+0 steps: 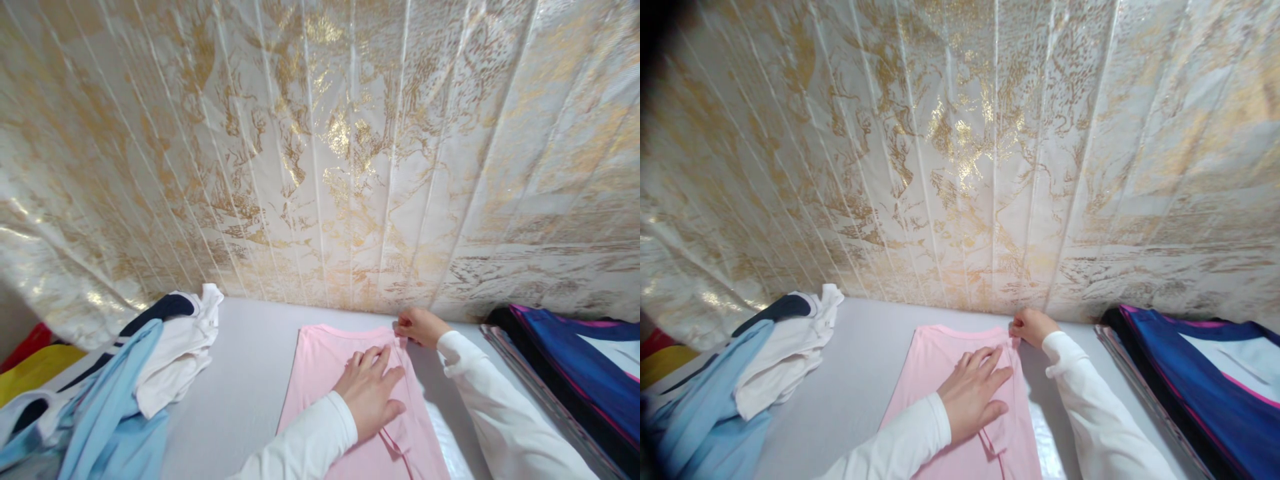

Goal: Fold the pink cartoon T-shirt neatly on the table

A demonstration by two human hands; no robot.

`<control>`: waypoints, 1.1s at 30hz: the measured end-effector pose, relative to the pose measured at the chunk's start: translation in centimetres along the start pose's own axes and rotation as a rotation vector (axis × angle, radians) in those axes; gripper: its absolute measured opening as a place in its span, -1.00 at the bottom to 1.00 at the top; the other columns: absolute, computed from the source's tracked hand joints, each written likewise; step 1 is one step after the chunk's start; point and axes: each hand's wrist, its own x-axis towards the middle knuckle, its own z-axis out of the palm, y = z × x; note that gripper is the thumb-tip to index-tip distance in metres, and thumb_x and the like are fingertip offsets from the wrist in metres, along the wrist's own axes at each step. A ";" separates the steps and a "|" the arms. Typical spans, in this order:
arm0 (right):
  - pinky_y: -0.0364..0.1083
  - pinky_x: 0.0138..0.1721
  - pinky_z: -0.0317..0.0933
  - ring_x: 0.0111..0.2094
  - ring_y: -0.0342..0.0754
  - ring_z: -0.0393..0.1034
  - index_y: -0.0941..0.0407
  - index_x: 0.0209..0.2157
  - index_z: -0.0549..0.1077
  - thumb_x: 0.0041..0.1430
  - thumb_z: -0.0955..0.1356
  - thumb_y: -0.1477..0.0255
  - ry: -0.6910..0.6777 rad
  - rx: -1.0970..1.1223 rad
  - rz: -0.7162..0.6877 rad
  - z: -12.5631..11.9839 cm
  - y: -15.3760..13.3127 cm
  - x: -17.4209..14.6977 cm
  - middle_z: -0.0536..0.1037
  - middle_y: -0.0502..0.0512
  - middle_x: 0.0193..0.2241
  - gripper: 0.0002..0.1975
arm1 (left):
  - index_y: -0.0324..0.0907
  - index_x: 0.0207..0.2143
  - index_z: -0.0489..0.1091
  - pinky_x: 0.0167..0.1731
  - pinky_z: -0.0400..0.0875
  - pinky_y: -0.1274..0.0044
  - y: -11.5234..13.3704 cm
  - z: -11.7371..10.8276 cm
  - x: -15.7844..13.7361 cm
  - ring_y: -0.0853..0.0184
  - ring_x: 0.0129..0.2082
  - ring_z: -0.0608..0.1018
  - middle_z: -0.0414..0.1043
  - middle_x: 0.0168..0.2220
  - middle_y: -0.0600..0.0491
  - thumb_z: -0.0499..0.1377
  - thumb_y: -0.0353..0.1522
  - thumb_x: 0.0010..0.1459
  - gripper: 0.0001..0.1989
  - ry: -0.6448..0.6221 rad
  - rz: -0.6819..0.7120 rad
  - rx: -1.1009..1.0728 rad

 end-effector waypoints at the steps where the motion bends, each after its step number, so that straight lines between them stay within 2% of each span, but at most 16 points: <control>1: -0.18 -0.54 0.07 -0.60 -0.13 0.34 0.13 -0.59 0.48 0.05 0.33 0.40 0.000 0.006 0.010 0.0 0.1 0.0 0.48 0.02 -0.67 -0.80 | -0.12 0.13 0.15 0.07 0.10 0.18 0.0 0.0 0.0 0.05 0.20 0.08 -0.06 0.28 -0.08 0.08 -0.14 0.22 -0.51 -0.003 -0.001 -0.002; 5: -0.19 -0.59 0.06 -0.65 -0.15 0.30 0.13 -0.57 0.46 0.16 0.26 0.26 -0.016 0.032 0.047 -0.1 0.9 0.0 0.47 0.03 -0.68 -0.66 | -0.10 0.14 0.14 0.07 0.10 0.17 -0.1 0.2 0.1 0.05 0.21 0.05 -0.10 0.29 -0.07 0.09 -0.14 0.21 -0.51 -0.005 -0.004 -0.012; 7: -0.19 -0.61 0.05 -0.67 -0.16 0.28 0.14 -0.58 0.45 0.15 0.26 0.23 -0.030 0.042 0.056 -0.2 1.1 0.0 0.45 0.02 -0.69 -0.64 | -0.09 0.14 0.13 0.07 0.09 0.16 -0.1 0.2 0.1 0.04 0.21 0.05 -0.12 0.29 -0.07 0.09 -0.14 0.21 -0.50 -0.005 -0.008 -0.016; 13: -0.19 -0.59 0.01 -0.67 -0.17 0.24 0.13 -0.66 0.39 0.02 0.35 0.39 -0.032 0.054 0.026 -0.2 1.0 -0.1 0.36 -0.05 -0.75 -0.77 | -0.08 0.14 0.13 0.06 0.11 0.14 -0.2 0.2 0.1 0.04 0.20 0.07 -0.10 0.29 -0.10 0.09 -0.13 0.21 -0.51 -0.001 -0.008 -0.017; 18: -0.16 -0.57 0.01 -0.67 -0.15 0.21 0.12 -0.67 0.38 0.06 0.32 0.35 -0.016 0.086 -0.001 0.1 1.6 0.1 0.29 -0.05 -0.79 -0.73 | -0.08 0.14 0.13 0.07 0.09 0.13 -0.2 0.3 0.0 0.04 0.20 0.07 -0.09 0.28 -0.10 0.09 -0.13 0.20 -0.50 -0.001 -0.010 -0.022; 21: -0.17 -0.54 0.07 -0.63 -0.14 0.23 0.13 -0.53 0.46 0.12 0.25 0.31 -0.031 0.153 -0.080 -0.1 2.0 0.0 0.37 -0.04 -0.71 -0.73 | -0.09 0.16 0.11 0.08 0.07 0.11 -0.2 0.4 0.1 0.01 0.21 0.05 -0.11 0.29 -0.13 0.08 -0.13 0.21 -0.48 -0.013 -0.017 -0.024; 24: -0.18 -0.44 0.16 -0.50 -0.14 0.31 0.14 -0.39 0.52 0.08 0.27 0.34 -0.087 0.222 -0.220 -0.4 2.3 -0.4 0.48 0.00 -0.53 -0.77 | -0.10 0.18 0.08 0.08 0.06 0.10 -0.2 0.6 0.0 -0.01 0.22 0.04 -0.12 0.29 -0.16 0.08 -0.13 0.21 -0.46 -0.013 -0.019 -0.019; 28: -0.16 -0.35 0.20 -0.41 -0.11 0.33 0.15 -0.40 0.55 -0.03 0.34 0.40 -0.101 0.244 -0.341 -0.2 2.7 -0.4 0.46 0.05 -0.45 -0.83 | -0.10 0.18 0.07 0.08 0.07 0.10 -0.3 0.8 0.0 -0.01 0.22 0.04 -0.11 0.28 -0.17 0.08 -0.14 0.21 -0.46 -0.003 -0.016 -0.005; 33: -0.16 -0.37 0.20 -0.41 -0.10 0.32 0.16 -0.42 0.54 0.03 0.32 0.39 -0.047 0.200 -0.385 0.4 3.0 0.2 0.42 0.07 -0.43 -0.82 | -0.11 0.18 0.08 0.07 0.10 0.13 -0.1 0.6 -0.2 0.00 0.23 0.05 -0.09 0.28 -0.16 0.07 -0.14 0.22 -0.47 0.017 -0.018 0.021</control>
